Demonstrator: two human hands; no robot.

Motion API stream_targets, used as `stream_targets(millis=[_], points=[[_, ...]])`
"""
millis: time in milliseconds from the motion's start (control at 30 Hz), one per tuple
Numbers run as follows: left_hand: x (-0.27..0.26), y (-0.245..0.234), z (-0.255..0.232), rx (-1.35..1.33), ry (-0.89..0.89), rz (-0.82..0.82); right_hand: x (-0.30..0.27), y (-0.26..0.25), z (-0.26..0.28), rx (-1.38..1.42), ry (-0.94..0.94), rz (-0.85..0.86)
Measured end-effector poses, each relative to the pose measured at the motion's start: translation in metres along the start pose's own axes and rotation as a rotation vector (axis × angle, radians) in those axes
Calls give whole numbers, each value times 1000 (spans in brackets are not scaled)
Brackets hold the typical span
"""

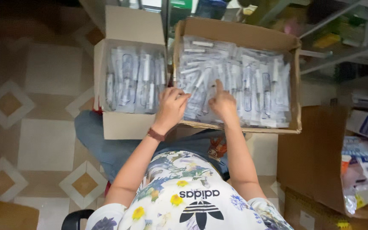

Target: The person transfers individually wrapped medical syringes from a large cardboard box into a smaller white box. They pick up the syringes one by one or in small groups and place them into the smaller container, which is positioned on their lap.

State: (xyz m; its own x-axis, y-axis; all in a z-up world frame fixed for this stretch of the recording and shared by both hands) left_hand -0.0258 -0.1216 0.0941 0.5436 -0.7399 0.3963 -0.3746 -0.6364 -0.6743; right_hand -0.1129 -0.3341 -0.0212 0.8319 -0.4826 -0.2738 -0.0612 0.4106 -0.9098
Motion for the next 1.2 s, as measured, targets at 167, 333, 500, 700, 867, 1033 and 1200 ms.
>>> stream_targets(millis=[167, 333, 500, 700, 867, 1033, 1200], points=[[-2, 6, 0, 48, 2, -5, -22, -52, 19, 231, 115, -114], [-3, 1, -4, 81, 25, -54, -32, -83, 30, 562, -45, -390], [-3, -9, -14, 77, -9, -88, -23, -54, 25, 1126, -189, -261], [-5, -7, -20, -350, -115, -122, -19, -9, 13, 1425, -279, -82], [-7, -6, -14, -412, -153, -149, -22, -1, 2, 1375, -397, -82], [-4, -11, 0, -549, -163, -146, -41, -32, 48, 1141, -507, -61], [6, -62, 25, -486, 86, -259, -51, -63, 85, 987, -448, -111]])
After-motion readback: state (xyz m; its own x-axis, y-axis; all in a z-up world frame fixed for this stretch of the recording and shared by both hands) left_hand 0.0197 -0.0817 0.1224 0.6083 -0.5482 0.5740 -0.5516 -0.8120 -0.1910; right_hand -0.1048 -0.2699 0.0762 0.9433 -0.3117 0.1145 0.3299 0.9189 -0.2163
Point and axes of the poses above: each hand's wrist, its own x-axis towards the middle knuckle, its own y-axis out of the palm, z = x × y, the point moved 10 cm from there along x, towards the middle knuckle, and after that the axes turned 7 degrees about z, right-handed, at the moved point
